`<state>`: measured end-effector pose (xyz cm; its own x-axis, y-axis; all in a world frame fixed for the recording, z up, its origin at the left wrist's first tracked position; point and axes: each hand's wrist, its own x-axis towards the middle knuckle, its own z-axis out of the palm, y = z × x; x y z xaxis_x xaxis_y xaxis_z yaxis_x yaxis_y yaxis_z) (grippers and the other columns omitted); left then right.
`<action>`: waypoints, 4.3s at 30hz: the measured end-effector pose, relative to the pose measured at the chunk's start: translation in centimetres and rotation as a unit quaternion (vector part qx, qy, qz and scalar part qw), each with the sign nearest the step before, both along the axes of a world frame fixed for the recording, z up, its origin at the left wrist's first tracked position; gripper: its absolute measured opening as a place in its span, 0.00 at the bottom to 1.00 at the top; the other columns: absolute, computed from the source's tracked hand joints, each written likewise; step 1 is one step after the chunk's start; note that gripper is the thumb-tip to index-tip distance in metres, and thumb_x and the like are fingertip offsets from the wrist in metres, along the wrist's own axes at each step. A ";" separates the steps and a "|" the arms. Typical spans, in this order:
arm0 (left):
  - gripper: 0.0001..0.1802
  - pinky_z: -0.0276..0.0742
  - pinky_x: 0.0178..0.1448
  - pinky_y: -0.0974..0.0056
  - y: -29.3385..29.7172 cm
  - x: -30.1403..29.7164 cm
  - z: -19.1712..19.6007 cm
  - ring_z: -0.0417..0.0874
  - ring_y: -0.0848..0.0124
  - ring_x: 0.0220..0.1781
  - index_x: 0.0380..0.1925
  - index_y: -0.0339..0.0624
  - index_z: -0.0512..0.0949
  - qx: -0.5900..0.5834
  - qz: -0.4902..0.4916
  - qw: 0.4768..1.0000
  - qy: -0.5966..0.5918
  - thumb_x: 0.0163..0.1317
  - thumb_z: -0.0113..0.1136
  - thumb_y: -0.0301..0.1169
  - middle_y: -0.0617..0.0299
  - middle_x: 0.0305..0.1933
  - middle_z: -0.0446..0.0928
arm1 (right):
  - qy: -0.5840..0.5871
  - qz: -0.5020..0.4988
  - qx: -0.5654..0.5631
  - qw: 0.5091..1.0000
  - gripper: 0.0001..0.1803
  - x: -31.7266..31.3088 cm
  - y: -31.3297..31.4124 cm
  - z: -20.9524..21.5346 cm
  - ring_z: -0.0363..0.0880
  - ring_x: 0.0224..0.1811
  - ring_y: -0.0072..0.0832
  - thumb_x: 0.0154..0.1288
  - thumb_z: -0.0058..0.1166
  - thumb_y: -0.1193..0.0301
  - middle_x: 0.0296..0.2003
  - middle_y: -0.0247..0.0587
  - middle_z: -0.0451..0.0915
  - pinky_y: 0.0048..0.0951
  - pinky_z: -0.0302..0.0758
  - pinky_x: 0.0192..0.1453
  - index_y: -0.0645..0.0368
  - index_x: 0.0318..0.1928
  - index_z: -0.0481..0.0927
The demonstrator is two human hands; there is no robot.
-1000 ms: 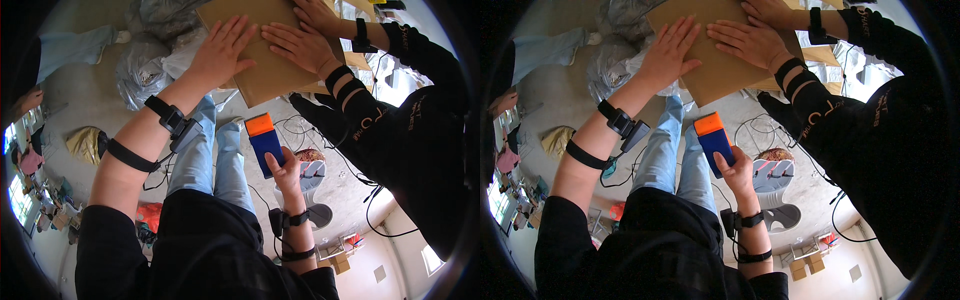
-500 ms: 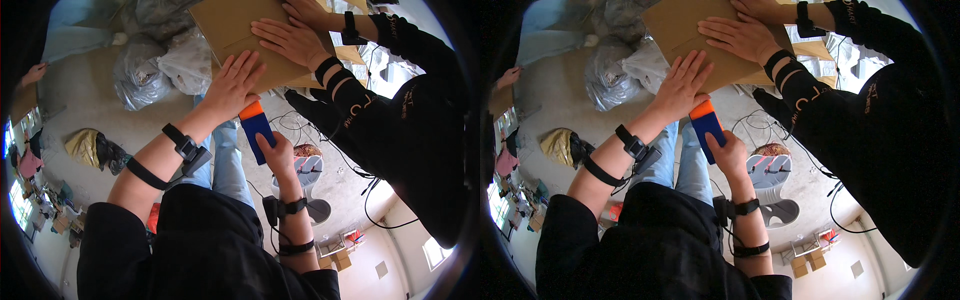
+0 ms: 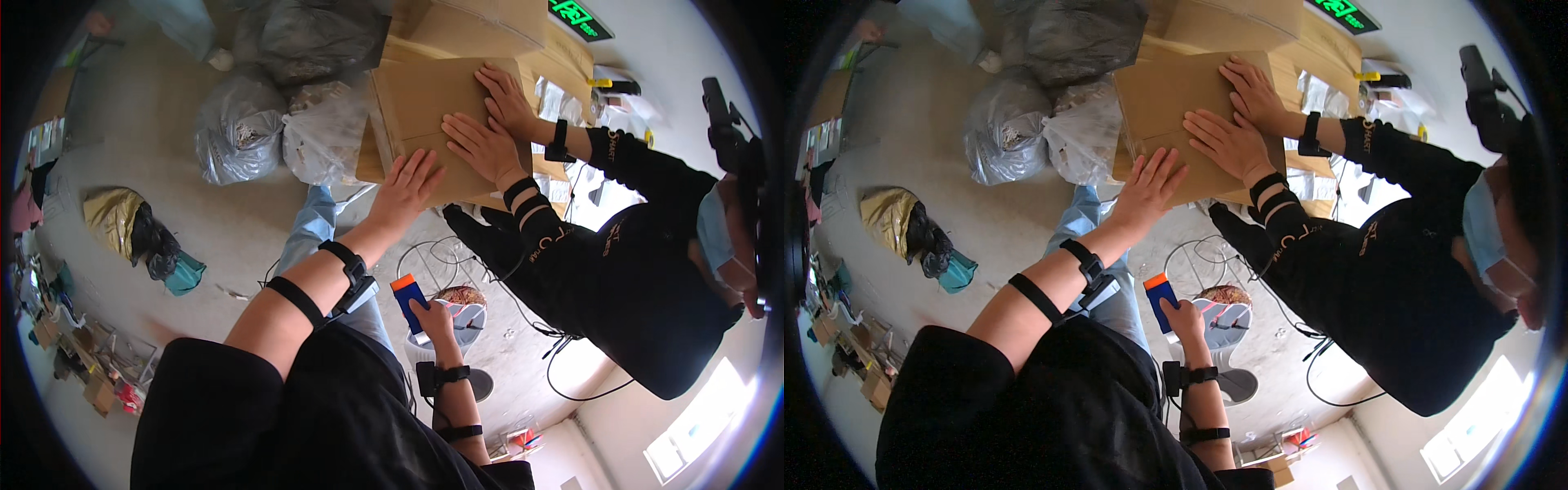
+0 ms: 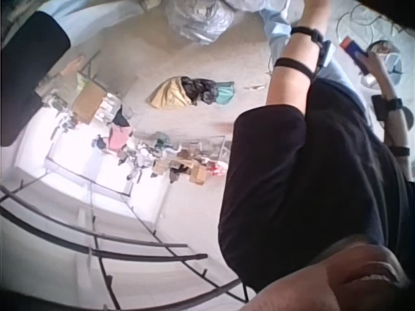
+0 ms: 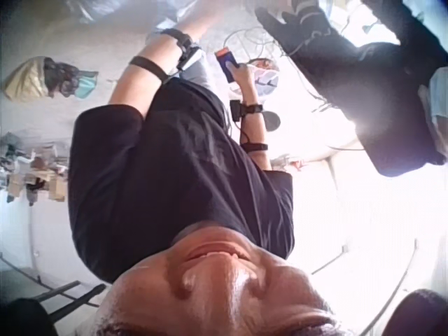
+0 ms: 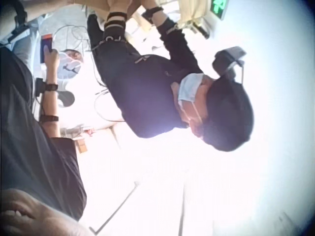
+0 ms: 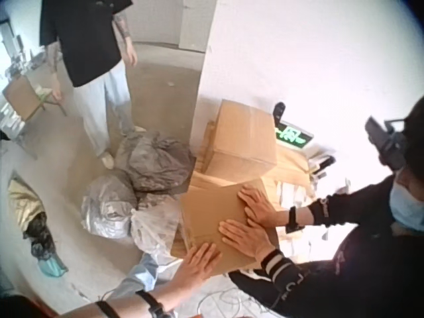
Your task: Packing pink cylindrical foam or plastic parts into cardboard boxes and sealing them with a tape dispenser.
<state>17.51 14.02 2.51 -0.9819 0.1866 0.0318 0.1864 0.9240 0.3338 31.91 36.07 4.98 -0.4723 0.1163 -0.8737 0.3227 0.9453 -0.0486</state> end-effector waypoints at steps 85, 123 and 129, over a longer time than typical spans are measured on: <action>0.34 0.52 0.72 0.60 3.2 -0.5 -4.0 0.56 0.54 0.73 0.70 0.32 0.45 0.524 0.345 0.777 0.051 0.72 0.38 0.41 0.43 0.72 0.53 | 0.055 -0.292 -0.117 0.948 0.32 3.5 9.1 -0.7 0.83 0.33 0.31 0.55 0.60 0.48 0.31 0.48 0.83 0.29 0.76 0.38 0.71 0.39 0.82; 0.29 0.64 0.65 0.62 -8.1 -23.0 -3.7 0.69 0.57 0.64 0.63 0.39 0.65 0.376 0.099 0.912 -0.128 0.69 0.46 0.47 0.47 0.62 0.69 | 0.062 -0.439 -0.132 0.887 0.35 12.1 9.5 -4.7 0.82 0.33 0.31 0.54 0.63 0.47 0.30 0.50 0.83 0.30 0.76 0.39 0.75 0.38 0.81; 0.29 0.70 0.54 0.65 -7.1 -24.1 -6.2 0.78 0.64 0.49 0.50 0.40 0.77 0.357 -0.008 0.899 -0.253 0.69 0.42 0.54 0.53 0.49 0.80 | 0.022 -0.474 -0.115 0.872 0.31 12.9 9.3 -4.8 0.81 0.33 0.28 0.56 0.63 0.50 0.31 0.46 0.83 0.28 0.76 0.40 0.72 0.39 0.82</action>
<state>-6.57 6.92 -3.66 -0.9019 0.3094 -0.3013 -0.1456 0.4388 0.8867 44.79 45.38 0.17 -0.2932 0.2968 -0.9088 0.9475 0.2169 -0.2349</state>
